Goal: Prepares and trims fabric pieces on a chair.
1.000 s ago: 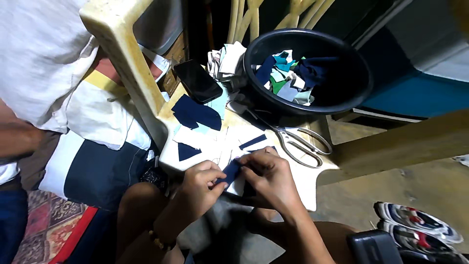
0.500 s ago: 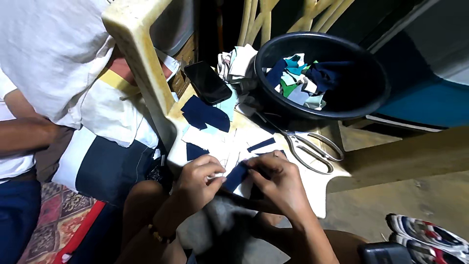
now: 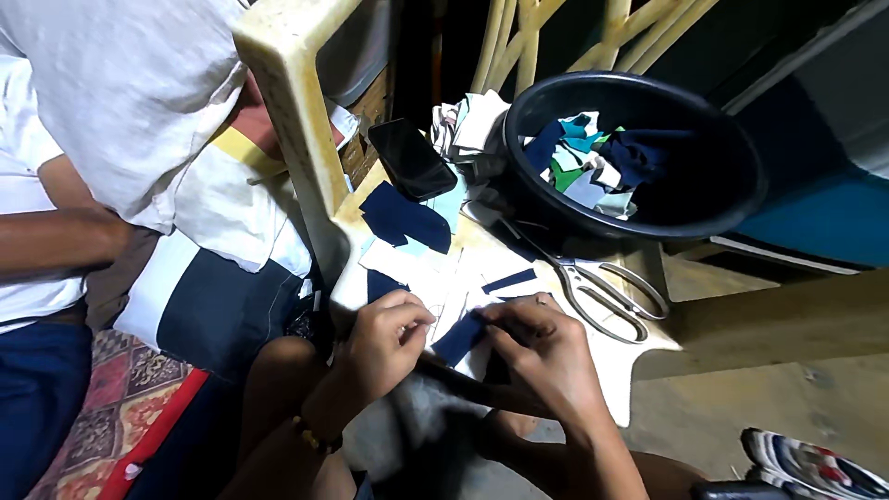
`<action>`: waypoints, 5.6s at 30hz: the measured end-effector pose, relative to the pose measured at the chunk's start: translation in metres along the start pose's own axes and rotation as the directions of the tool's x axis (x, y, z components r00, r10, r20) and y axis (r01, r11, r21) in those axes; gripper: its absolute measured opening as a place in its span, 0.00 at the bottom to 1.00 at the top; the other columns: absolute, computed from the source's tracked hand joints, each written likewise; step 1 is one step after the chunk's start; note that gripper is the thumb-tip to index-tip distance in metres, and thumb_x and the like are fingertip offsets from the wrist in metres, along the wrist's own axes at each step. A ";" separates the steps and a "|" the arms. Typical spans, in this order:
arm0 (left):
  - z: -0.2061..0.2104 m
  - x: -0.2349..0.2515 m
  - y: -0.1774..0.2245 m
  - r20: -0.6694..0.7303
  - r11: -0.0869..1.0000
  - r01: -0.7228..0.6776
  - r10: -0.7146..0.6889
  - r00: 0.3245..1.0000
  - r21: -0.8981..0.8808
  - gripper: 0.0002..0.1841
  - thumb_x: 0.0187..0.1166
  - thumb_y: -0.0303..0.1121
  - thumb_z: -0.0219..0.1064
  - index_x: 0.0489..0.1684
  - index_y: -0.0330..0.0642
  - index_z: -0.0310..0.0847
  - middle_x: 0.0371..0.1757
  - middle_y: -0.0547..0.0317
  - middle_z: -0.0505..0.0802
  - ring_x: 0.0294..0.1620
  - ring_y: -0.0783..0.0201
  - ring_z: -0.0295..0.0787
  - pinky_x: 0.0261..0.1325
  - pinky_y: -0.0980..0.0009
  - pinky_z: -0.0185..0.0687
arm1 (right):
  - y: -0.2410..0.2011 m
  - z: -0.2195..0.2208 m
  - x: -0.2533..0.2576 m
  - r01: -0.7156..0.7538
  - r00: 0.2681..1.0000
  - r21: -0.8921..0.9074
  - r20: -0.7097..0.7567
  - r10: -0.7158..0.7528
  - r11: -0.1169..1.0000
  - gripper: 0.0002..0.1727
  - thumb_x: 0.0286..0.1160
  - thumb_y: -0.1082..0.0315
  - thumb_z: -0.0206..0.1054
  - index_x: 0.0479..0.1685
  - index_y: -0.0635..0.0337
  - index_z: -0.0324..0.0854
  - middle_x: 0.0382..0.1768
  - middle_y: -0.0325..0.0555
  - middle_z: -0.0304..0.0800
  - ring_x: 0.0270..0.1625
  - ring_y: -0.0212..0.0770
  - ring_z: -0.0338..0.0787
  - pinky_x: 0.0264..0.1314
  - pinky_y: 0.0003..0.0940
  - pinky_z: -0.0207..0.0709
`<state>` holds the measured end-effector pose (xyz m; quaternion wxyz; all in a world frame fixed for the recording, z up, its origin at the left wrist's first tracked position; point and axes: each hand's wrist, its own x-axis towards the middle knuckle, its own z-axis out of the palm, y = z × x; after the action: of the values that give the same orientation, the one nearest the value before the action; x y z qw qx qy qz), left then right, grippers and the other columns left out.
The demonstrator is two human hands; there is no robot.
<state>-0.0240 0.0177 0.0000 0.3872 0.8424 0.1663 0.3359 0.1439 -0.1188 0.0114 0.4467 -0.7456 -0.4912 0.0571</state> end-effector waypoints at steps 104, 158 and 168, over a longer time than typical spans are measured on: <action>0.042 0.179 0.045 0.640 0.805 0.077 -0.521 0.565 0.588 0.12 0.75 0.22 0.72 0.53 0.28 0.81 0.51 0.40 0.86 0.53 0.50 0.81 0.61 0.52 0.74 | -0.016 0.025 -0.014 0.190 0.979 -0.066 0.085 -0.184 0.980 0.17 0.50 0.70 0.86 0.34 0.76 0.90 0.50 0.67 0.90 0.57 0.62 0.90 0.61 0.44 0.85; -0.059 0.078 -0.012 -0.056 0.797 0.530 -0.538 0.841 0.291 0.12 0.70 0.29 0.81 0.42 0.31 0.88 0.44 0.43 0.88 0.44 0.51 0.83 0.53 0.50 0.79 | 0.015 -0.037 0.008 0.233 0.945 -0.038 -0.226 -0.235 0.972 0.14 0.74 0.66 0.67 0.41 0.70 0.92 0.38 0.54 0.94 0.35 0.28 0.87 0.40 0.17 0.78; -0.062 0.077 -0.014 -0.020 0.814 0.490 -0.510 0.860 0.312 0.11 0.71 0.32 0.78 0.45 0.34 0.91 0.52 0.46 0.89 0.46 0.55 0.84 0.55 0.57 0.80 | 0.016 -0.029 0.008 0.245 0.947 -0.006 -0.211 -0.240 0.970 0.15 0.73 0.64 0.68 0.38 0.69 0.92 0.37 0.51 0.93 0.33 0.23 0.85 0.38 0.14 0.77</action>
<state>-0.0119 0.1017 0.0526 0.3318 0.8289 0.4191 0.1651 0.1737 -0.1317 0.0199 0.5074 -0.6768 -0.5285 -0.0724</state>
